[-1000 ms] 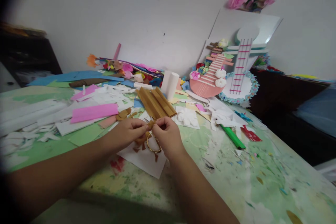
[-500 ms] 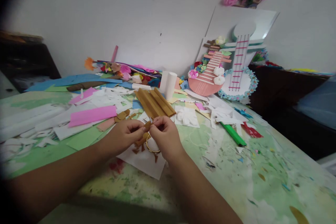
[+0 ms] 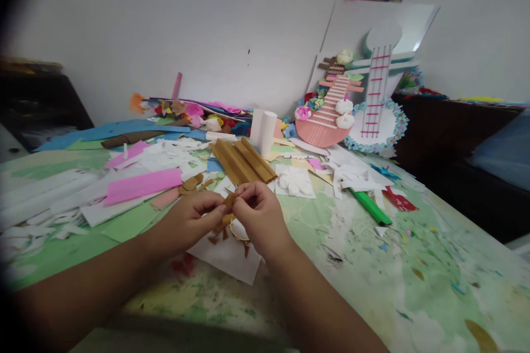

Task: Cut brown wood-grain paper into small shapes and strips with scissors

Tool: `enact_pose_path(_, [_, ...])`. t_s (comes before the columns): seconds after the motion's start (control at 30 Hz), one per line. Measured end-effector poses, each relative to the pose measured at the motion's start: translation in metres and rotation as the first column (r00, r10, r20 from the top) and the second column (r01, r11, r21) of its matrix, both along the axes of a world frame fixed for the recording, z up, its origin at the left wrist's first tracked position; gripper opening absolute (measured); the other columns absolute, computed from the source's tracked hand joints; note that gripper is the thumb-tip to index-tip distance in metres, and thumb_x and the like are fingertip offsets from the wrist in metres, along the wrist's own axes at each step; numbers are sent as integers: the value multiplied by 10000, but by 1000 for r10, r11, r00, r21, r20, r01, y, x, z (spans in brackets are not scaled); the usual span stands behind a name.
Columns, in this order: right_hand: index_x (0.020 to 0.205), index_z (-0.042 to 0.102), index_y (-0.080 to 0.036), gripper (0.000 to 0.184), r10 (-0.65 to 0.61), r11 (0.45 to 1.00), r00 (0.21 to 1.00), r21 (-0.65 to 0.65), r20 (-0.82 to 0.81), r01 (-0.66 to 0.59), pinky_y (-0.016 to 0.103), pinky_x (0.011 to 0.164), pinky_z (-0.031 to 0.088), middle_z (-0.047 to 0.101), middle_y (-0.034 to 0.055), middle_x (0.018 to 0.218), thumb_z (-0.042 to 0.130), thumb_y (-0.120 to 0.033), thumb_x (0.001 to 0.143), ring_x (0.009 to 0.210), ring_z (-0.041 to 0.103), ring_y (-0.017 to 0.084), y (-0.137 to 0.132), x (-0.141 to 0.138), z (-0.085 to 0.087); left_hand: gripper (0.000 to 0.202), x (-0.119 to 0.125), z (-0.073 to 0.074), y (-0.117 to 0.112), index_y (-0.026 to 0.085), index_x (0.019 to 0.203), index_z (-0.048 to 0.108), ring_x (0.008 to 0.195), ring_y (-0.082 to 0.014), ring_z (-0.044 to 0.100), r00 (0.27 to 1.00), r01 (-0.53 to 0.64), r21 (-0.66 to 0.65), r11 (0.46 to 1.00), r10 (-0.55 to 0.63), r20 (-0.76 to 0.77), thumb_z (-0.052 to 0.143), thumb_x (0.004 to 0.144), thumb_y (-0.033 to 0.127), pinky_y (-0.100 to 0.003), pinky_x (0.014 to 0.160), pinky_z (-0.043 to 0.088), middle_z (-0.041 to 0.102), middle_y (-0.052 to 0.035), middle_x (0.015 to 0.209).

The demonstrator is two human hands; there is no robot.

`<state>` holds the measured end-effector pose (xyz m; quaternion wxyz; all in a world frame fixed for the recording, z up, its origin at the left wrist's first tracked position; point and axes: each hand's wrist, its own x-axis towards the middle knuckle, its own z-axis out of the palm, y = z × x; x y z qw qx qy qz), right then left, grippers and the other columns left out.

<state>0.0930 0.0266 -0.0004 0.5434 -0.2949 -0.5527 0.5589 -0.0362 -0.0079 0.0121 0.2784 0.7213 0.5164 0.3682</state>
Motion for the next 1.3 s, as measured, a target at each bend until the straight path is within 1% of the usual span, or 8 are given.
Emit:
enact_pose_path(0.2, [550, 418, -178, 156, 7, 1000, 1000, -2, -22, -7, 215, 553, 367, 512, -50, 673, 527, -66, 553, 569, 465, 62, -2, -2, 1, 248, 0, 1, -2, 174, 487, 390, 476, -83, 426, 997, -15, 89, 996, 22, -79, 385, 725, 242, -201, 475, 298, 474, 33, 474])
enact_pose_path(0.47, [719, 377, -234, 259, 32, 999, 992, -29, -118, -36, 200, 513, 360, 461, -81, 654, 549, -101, 578, 540, 451, 59, -3, -3, 3, 245, 0, -5, 1, 172, 528, 449, 442, -83, 434, 987, -66, -106, 992, 81, 142, 432, 710, 335, -189, 429, 315, 441, 40, 447])
enact_pose_path(0.6, [713, 352, -243, 290, 84, 996, 989, 21, -124, -82, 200, 551, 381, 443, -88, 656, 553, -82, 581, 563, 452, 57, -3, -1, 5, 263, 0, -7, 4, 158, 616, 506, 458, -82, 441, 958, -25, -184, 983, 76, 278, 452, 707, 398, -200, 450, 353, 448, 37, 493])
enact_pose_path(0.7, [701, 361, -236, 286, 121, 992, 985, 49, -121, -116, 195, 572, 392, 437, -85, 667, 555, -63, 583, 574, 444, 51, -4, -1, 5, 233, 0, -5, 3, 155, 620, 514, 458, -78, 435, 954, -35, -191, 981, 90, 285, 468, 703, 368, -202, 452, 358, 449, 36, 499])
enact_pose_path(0.87, [683, 364, -224, 295, 140, 990, 976, 31, -164, -137, 184, 573, 400, 449, -87, 680, 580, -55, 574, 570, 452, 37, -3, -3, 3, 259, -1, 0, 1, 168, 487, 415, 432, -72, 418, 978, -71, -98, 993, 88, 188, 450, 708, 298, -194, 432, 325, 423, 42, 447])
enact_pose_path(1.03, [785, 375, -243, 362, 108, 988, 984, -96, -139, -122, 221, 566, 416, 518, -88, 663, 634, -114, 567, 554, 513, 63, 1, -1, 3, 276, -3, 1, 0, 170, 456, 405, 441, -76, 399, 990, -121, 37, 992, 118, 77, 442, 710, 270, -200, 439, 296, 413, 41, 434])
enact_pose_path(1.17, [913, 432, -234, 404, 243, 947, 967, -198, -82, -254, 218, 589, 406, 594, -56, 666, 649, -153, 582, 583, 547, 75, 3, 3, 2, 255, -3, 0, -2, 168, 460, 406, 479, -82, 391, 983, -176, 214, 961, 184, -16, 447, 702, 236, -207, 464, 288, 409, 37, 463])
enact_pose_path(1.3, [867, 503, -211, 365, 336, 907, 926, -207, -170, -367, 201, 576, 396, 612, -53, 650, 672, -135, 553, 565, 549, 64, 4, 3, 2, 253, -3, 0, -3, 167, 466, 396, 467, -77, 371, 981, -179, 242, 953, 192, -29, 439, 707, 231, -206, 453, 274, 392, 44, 464])
